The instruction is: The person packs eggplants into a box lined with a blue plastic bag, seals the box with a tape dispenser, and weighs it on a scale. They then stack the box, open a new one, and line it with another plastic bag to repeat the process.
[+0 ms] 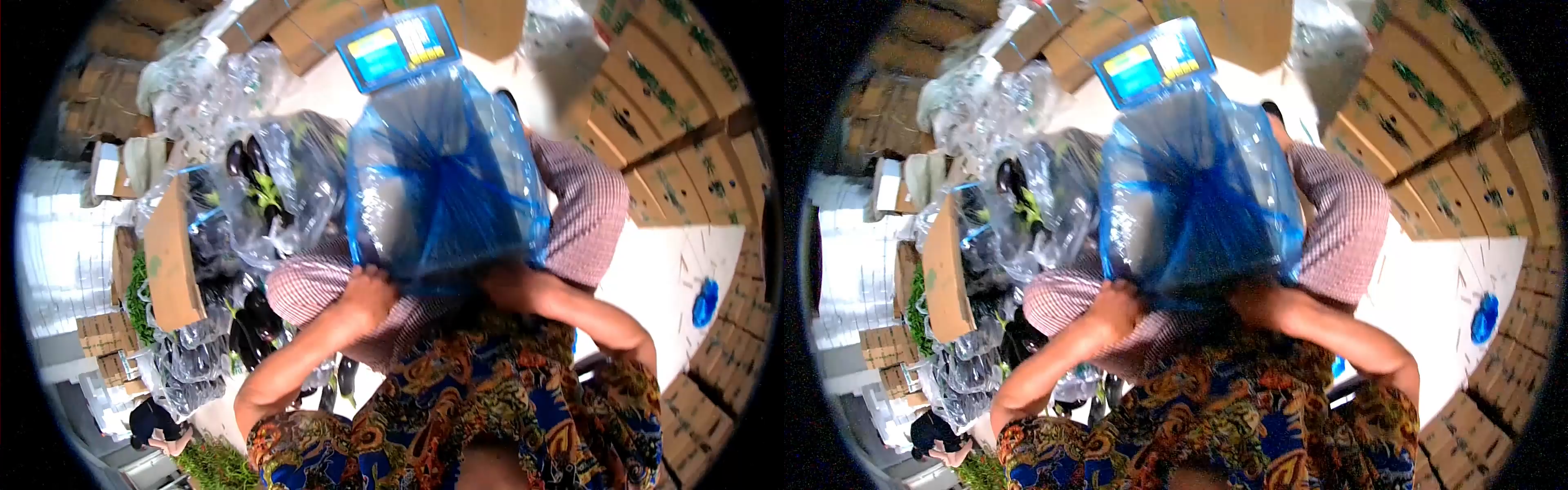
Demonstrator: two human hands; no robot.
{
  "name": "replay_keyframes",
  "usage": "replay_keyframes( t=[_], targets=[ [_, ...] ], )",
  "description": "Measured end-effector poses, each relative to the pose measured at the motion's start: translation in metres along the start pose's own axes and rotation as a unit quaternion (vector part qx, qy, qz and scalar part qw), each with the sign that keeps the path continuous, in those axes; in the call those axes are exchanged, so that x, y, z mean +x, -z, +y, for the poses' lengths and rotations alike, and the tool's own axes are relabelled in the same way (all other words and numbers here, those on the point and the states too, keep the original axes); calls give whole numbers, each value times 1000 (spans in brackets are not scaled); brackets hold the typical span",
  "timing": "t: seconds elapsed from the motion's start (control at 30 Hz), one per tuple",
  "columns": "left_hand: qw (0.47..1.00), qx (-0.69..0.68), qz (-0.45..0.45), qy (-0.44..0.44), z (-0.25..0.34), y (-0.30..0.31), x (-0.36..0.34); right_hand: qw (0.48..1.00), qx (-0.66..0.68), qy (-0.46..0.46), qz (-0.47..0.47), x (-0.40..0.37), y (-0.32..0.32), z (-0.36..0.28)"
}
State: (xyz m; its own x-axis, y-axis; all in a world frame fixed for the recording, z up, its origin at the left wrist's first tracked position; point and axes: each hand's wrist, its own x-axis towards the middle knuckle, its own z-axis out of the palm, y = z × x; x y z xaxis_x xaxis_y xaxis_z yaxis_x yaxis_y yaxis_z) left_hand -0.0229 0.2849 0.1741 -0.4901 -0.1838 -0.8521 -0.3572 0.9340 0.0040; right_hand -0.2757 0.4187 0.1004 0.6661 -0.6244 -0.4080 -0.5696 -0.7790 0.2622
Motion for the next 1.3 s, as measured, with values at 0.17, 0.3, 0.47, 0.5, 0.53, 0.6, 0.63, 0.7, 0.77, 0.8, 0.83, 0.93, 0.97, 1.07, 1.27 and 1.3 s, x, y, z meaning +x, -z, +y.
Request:
replay_keyframes(
  t=[0.17, 0.3, 0.47, 0.5, 0.53, 0.6, 0.63, 0.7, 0.77, 0.8, 0.83, 0.93, 0.97, 1.07, 1.27, 1.3],
  targets=[
    [978, -198, 50, 37, -9, -17, 43, 978, -16, -180, 100, 32, -136, -32],
    [974, -45, 193, 113, -2, -35, 46, 909, -407, 8, -93, 25, -153, -46],
    [997, -70, -10, 31, -30, -13, 45, 929, 327, -163, -61, 21, -91, -30],
    [996, -93, -1, 14, -37, -6, 35, 865, 464, -187, -50, 20, -67, -22],
    [993, -117, 8, -3, -45, 11, 21, 885, 423, -88, -175, 10, -13, 0],
    [979, -189, 62, -48, -74, 21, 5, 864, 477, -122, -107, -19, 20, -4],
    [963, -234, 108, -77, -90, 22, 1, 834, 524, -150, -91, -33, 53, 11],
    [955, -295, 34, 11, -106, 44, -7, 808, 553, -133, -156, -50, 76, 35],
    [960, -264, 96, -17, -123, 34, 1, 831, 467, -142, 268, -66, 73, 38],
    [969, -240, 59, -5, -126, 35, 8, 803, 509, -248, 187, -67, 69, 40],
    [969, -243, 42, -19, -128, 38, 15, 759, 540, -349, 104, -67, 67, 47],
    [961, -266, 3, -70, -143, 48, 34, 801, 494, -328, 83, -69, 68, 63],
    [961, -262, 9, -92, -151, 49, 39, 792, 510, -334, -26, -70, 86, 70],
    [891, -454, -23, 15, -157, 44, 53, 774, 601, -189, 68, -82, 99, 86],
    [673, -736, 78, 2, -155, 11, 95, 785, 570, -196, 142, -1, 94, 144],
    [666, -740, 93, 3, -151, 11, 97, 795, 555, -214, 119, 23, 83, 150]
  ],
)
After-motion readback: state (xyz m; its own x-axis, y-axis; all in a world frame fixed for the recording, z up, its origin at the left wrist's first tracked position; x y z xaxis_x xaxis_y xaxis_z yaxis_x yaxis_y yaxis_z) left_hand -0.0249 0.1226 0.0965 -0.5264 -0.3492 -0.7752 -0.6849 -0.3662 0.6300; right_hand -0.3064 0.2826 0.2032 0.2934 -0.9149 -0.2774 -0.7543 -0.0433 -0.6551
